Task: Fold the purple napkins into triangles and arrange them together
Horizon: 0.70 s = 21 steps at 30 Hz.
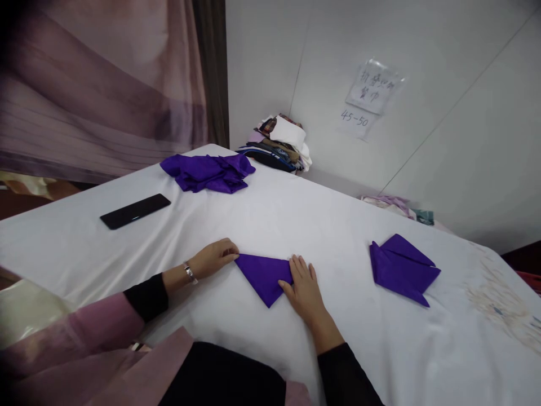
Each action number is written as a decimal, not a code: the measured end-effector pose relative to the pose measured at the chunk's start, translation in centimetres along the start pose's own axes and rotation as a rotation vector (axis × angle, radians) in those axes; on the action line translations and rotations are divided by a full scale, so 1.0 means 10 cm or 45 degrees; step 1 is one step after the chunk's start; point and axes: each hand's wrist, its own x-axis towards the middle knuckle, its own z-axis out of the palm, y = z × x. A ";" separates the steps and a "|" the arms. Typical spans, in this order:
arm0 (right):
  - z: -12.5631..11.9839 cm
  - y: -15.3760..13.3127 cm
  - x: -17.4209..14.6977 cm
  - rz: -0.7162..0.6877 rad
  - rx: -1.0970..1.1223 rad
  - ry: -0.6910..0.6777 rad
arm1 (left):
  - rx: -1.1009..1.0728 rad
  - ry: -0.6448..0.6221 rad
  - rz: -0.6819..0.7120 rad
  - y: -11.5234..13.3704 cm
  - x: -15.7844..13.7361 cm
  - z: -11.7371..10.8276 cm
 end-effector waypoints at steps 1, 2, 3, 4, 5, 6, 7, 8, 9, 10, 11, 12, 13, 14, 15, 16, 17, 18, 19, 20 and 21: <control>0.00 0.00 0.00 -0.002 0.007 0.001 | 0.004 -0.006 0.013 0.01 0.00 0.00; -0.01 0.00 0.00 -0.004 0.014 0.000 | 0.020 -0.023 0.035 0.02 0.00 0.01; -0.01 0.00 0.00 -0.004 0.022 -0.001 | 0.047 -0.045 0.065 0.03 0.00 0.01; -0.02 0.00 0.01 -0.003 0.031 -0.004 | 0.085 -0.068 0.096 0.05 0.01 0.02; -0.02 0.00 0.01 -0.003 0.042 -0.007 | 0.129 -0.088 0.125 0.07 0.03 0.02; -0.03 0.00 0.01 -0.002 0.054 -0.008 | 0.173 -0.098 0.142 0.09 0.04 0.03; -0.03 0.00 0.01 -0.001 0.067 -0.009 | 0.211 -0.102 0.146 0.11 0.06 0.03; -0.04 0.00 0.02 0.001 0.079 -0.010 | 0.243 -0.104 0.141 0.12 0.08 0.04; -0.05 0.01 0.02 0.004 0.091 -0.010 | 0.270 -0.108 0.137 0.13 0.09 0.04; -0.05 0.01 0.03 0.009 0.100 -0.008 | 0.293 -0.117 0.138 0.14 0.11 0.04; -0.07 0.02 0.04 0.017 0.108 -0.002 | 0.312 -0.129 0.144 0.14 0.12 0.04; -0.08 0.03 0.06 0.026 0.113 0.008 | 0.328 -0.142 0.152 0.15 0.13 0.04; -0.10 0.04 0.08 0.028 0.117 0.020 | 0.344 -0.160 0.153 0.16 0.14 0.04; -0.12 0.05 0.10 0.021 0.118 0.033 | 0.360 -0.178 0.143 0.17 0.14 0.03; -0.14 0.06 0.12 0.004 0.118 0.043 | 0.375 -0.200 0.125 0.18 0.15 0.02; -0.17 0.07 0.15 -0.017 0.115 0.046 | 0.387 -0.222 0.102 0.19 0.16 0.01; -0.20 0.08 0.18 -0.035 0.111 0.039 | 0.396 -0.242 0.080 0.20 0.17 0.01; -0.24 0.09 0.21 -0.044 0.107 0.019 | 0.400 -0.263 0.062 0.22 0.18 0.00; -0.27 0.10 0.25 -0.041 0.105 -0.013 | 0.401 -0.283 0.052 0.23 0.19 -0.01; -0.31 0.11 0.28 -0.028 0.106 -0.055 | 0.400 -0.302 0.049 0.24 0.21 -0.01; -0.35 0.12 0.32 -0.014 0.111 -0.104 | 0.399 -0.324 0.046 0.25 0.23 -0.02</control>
